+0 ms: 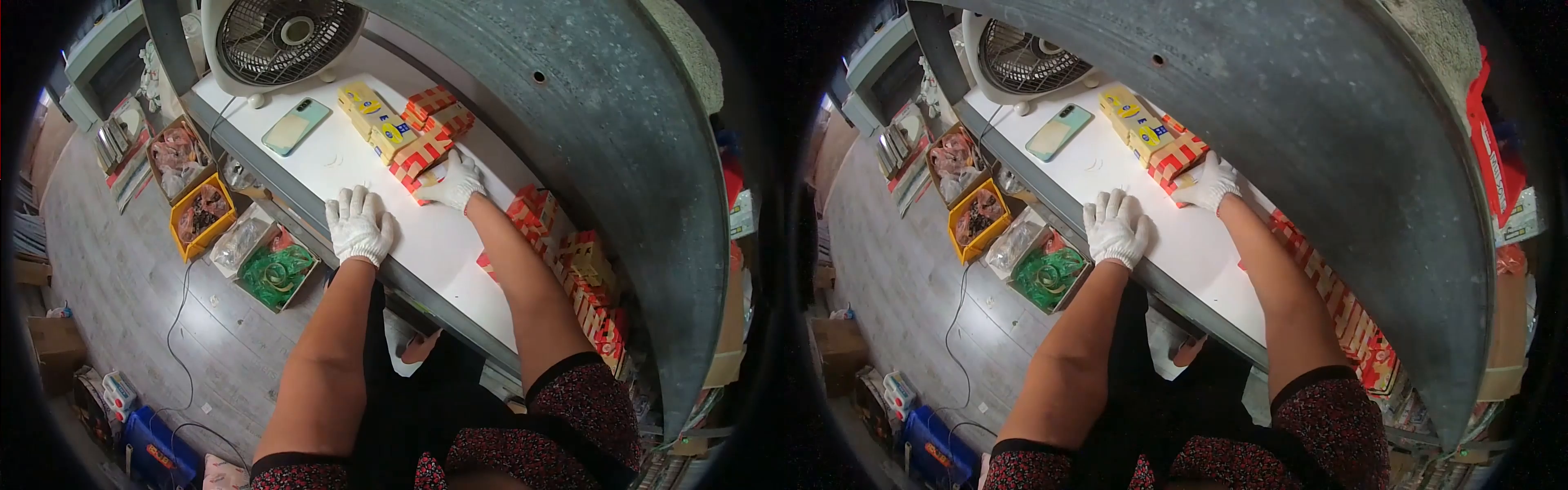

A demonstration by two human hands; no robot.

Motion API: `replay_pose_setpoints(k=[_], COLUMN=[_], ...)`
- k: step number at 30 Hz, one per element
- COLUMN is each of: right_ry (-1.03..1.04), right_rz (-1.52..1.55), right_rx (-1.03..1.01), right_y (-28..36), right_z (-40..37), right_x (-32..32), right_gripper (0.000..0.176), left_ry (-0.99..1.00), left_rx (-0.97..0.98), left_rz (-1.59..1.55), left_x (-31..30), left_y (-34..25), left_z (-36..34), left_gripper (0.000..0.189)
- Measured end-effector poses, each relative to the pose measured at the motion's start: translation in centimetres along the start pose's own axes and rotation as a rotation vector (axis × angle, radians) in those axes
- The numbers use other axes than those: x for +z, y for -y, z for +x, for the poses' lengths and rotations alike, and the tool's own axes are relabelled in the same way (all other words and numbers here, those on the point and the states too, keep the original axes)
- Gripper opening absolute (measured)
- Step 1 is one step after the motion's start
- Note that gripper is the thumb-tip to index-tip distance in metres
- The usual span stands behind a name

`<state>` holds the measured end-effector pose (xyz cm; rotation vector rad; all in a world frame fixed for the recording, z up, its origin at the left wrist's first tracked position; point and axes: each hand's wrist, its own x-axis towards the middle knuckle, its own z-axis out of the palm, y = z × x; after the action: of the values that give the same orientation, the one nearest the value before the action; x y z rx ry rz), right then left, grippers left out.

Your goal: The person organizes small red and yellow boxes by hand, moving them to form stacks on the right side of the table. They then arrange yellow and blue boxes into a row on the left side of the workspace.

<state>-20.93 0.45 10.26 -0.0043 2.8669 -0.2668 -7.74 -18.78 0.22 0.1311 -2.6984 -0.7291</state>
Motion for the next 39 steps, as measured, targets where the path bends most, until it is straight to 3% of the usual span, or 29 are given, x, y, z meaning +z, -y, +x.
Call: replay_pose_setpoints(k=[4, 8, 11, 12, 16, 20, 23, 24, 26, 27, 29, 30, 32, 36, 39], right_ry=[-0.158, -0.336, -0.217, -0.218, -0.255, -0.100, 0.044, 0.041, 0.031, 0.030, 0.055, 0.053, 0.211, 0.254, 0.218], right_rz=[-0.002, 0.327, 1.082, 1.082, 0.962, 0.982, 0.519, 0.521, 0.207, 0.206, -0.121, -0.122, -0.377, -0.425, -0.403], right_rx=[-0.046, 0.021, -0.170, -0.168, -0.065, -0.038, -0.093, -0.088, -0.357, -0.354, -0.273, -0.269, -0.071, 0.075, 0.061], right_y=[-1.5, -4.1, -4.3, -4.1, -2.3, -4.1, -5.1, -5.5, -7.3, -8.0, -9.3, -9.5, -9.9, -11.7, -12.7], right_z=[0.1, -0.9, -0.9, -0.8, -0.6, 0.2, -1.7, -2.7, -6.0, -7.6, -10.8, -12.1, -14.2, -14.9, -14.3], right_x=[2.8, 6.5, 11.0, 11.1, 9.5, 8.8, 7.7, 6.5, 2.0, -0.4, -4.6, -5.9, -7.3, -6.0, -4.6], right_gripper=[0.143, 0.144, 0.125, 0.125, 0.120, 0.118, 0.115, 0.115, 0.122, 0.122, 0.134, 0.134, 0.141, 0.143, 0.143], left_ry=[0.003, 0.072, 0.092, 0.103, 0.091, 0.040, 0.044, 0.035, 0.033, 0.030, 0.030, 0.043, 0.065, 0.025, 0.032], left_rx=[0.000, -0.042, -0.044, -0.044, -0.041, -0.035, -0.017, -0.016, -0.015, -0.017, -0.015, -0.014, -0.017, -0.019, -0.026], left_rz=[-0.015, -0.006, -0.010, -0.011, 0.001, 0.016, 0.022, 0.033, 0.036, 0.038, 0.036, 0.037, 0.041, 0.054, 0.054], left_x=[-0.1, 0.2, -0.1, -0.2, 0.2, 1.0, 1.1, 1.0, 1.2, 1.2, 1.2, 1.0, 0.6, 1.4, 1.3], left_y=[0.0, 0.2, 0.1, 0.1, 0.1, 0.3, 0.3, 0.4, 0.6, 0.5, 0.4, 0.3, 0.2, 0.5, 0.5], left_z=[0.0, 0.1, 0.1, 0.1, 0.0, -0.1, -0.2, 0.0, 0.0, 0.0, -0.1, -0.1, 0.0, -0.1, -0.3], left_gripper=[0.055, 0.058, 0.058, 0.058, 0.058, 0.057, 0.056, 0.056, 0.056, 0.056, 0.056, 0.056, 0.055, 0.054, 0.055])
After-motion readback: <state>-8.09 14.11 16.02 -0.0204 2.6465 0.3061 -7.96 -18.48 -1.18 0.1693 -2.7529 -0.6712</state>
